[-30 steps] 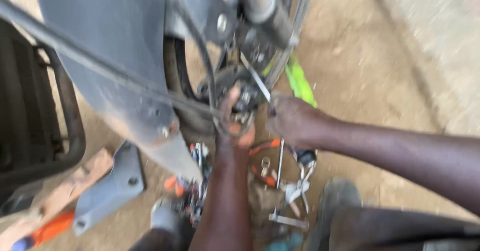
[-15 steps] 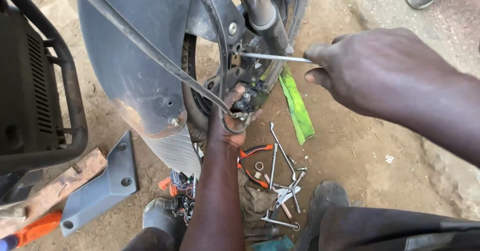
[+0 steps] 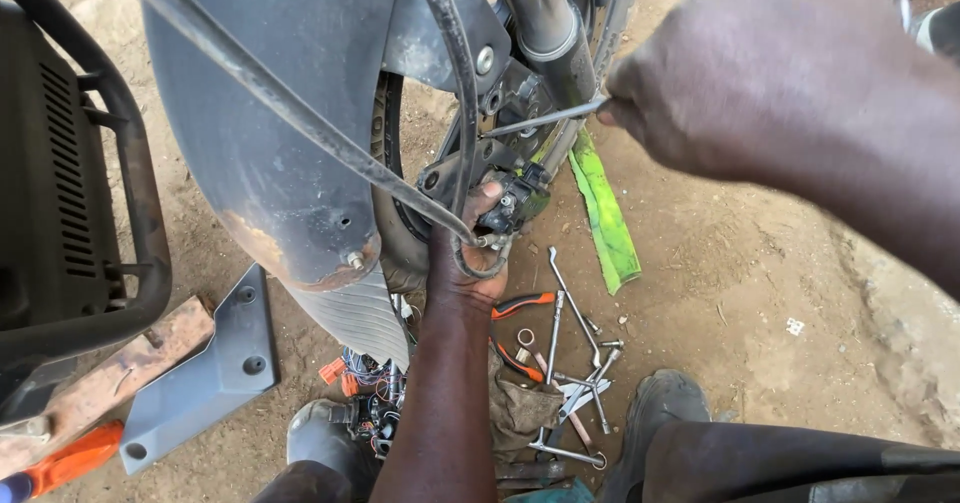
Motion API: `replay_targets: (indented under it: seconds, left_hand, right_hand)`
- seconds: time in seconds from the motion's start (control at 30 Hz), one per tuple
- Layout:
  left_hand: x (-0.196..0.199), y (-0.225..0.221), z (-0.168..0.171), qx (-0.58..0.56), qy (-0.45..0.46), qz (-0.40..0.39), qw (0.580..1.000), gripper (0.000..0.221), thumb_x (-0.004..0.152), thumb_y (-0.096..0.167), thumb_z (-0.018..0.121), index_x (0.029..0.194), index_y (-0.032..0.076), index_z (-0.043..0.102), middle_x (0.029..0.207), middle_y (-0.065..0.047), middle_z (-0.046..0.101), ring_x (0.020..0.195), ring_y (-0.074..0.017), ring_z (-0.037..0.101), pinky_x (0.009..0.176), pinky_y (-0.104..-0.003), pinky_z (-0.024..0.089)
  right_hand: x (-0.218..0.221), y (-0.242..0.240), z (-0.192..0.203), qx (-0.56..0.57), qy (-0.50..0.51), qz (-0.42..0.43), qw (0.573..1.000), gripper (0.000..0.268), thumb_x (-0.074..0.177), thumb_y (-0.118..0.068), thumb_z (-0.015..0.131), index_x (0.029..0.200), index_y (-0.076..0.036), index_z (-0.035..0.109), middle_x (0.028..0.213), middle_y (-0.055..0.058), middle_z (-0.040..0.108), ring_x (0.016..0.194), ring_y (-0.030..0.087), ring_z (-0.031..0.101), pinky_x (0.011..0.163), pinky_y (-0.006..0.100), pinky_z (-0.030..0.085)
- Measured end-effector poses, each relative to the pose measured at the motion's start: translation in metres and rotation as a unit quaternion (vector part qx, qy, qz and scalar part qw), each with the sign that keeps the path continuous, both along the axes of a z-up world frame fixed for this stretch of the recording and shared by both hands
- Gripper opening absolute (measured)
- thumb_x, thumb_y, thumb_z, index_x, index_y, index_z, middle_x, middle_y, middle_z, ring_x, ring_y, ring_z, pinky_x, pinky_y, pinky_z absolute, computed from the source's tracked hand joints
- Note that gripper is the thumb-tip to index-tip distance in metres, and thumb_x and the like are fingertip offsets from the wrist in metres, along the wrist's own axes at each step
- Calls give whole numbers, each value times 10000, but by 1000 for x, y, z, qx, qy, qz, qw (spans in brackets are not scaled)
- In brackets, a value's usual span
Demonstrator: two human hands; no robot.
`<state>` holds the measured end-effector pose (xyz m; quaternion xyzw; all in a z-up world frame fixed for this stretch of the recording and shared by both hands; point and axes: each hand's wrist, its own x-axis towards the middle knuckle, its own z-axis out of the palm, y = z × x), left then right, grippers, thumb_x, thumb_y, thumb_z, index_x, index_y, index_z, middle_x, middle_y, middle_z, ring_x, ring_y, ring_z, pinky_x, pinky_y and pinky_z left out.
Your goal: Removing the front brake caliper from a motorcycle using various hand tools like wrenches and screwdrivers.
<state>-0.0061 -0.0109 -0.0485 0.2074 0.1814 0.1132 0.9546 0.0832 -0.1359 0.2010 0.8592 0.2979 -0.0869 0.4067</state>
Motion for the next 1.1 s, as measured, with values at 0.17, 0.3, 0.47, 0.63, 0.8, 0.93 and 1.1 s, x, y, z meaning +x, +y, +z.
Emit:
replay_targets:
  seconds: [0.17,0.3,0.47,0.63,0.8,0.93,1.1]
  left_hand:
    - [-2,-2,-6,25,-69,-14,997,464,773,160,831,1210,97,687,1081,-65,746,920,-259,720,551,-399,601]
    - [-5,-5,-12,11,-6,-24,1000,376,784,180,775,1148,113,708,1025,-71,762,870,-248,735,564,-385,601]
    - [-10,-2,-4,8,14,-55,998,345,782,216,826,1087,81,736,1025,-97,776,880,-278,750,600,-436,626]
    - [-2,-2,-19,32,-4,-59,998,320,843,230,750,1156,175,712,1033,-30,770,926,-237,746,675,-477,631]
    - [-6,-2,-19,10,-35,-21,999,353,838,151,756,1181,80,708,1117,-96,747,1014,-266,716,834,-440,601]
    - [-7,-4,40,-29,37,17,999,83,786,48,755,865,74,756,843,-138,776,758,-253,762,738,-426,653]
    - [-8,-7,23,-15,1,0,1000,150,815,76,745,962,74,776,937,-109,786,905,-240,761,849,-424,648]
  right_hand:
    - [30,9,-13,106,103,9,989,495,1089,-496,489,804,-177,739,587,45,655,520,209,639,523,332,504]
    - [-6,9,9,87,60,-66,992,641,1104,-493,318,822,-118,755,743,125,763,717,379,741,537,430,542]
    - [-53,30,7,53,108,-143,982,428,1014,-169,356,1026,-150,784,1001,121,811,937,356,795,727,468,641]
    - [-71,46,22,186,300,-451,820,644,1147,-448,163,1059,9,608,827,153,571,576,261,593,523,393,570]
    - [-91,13,-91,272,323,-259,869,384,1109,-410,319,1060,-127,574,872,94,662,766,242,650,685,399,542]
    - [-83,17,-90,298,287,-229,881,390,1086,-400,341,1123,-112,600,938,141,709,852,311,701,789,453,562]
    - [-50,4,-50,172,282,-259,908,374,1082,-425,349,1206,-169,592,922,95,704,812,254,683,733,407,554]
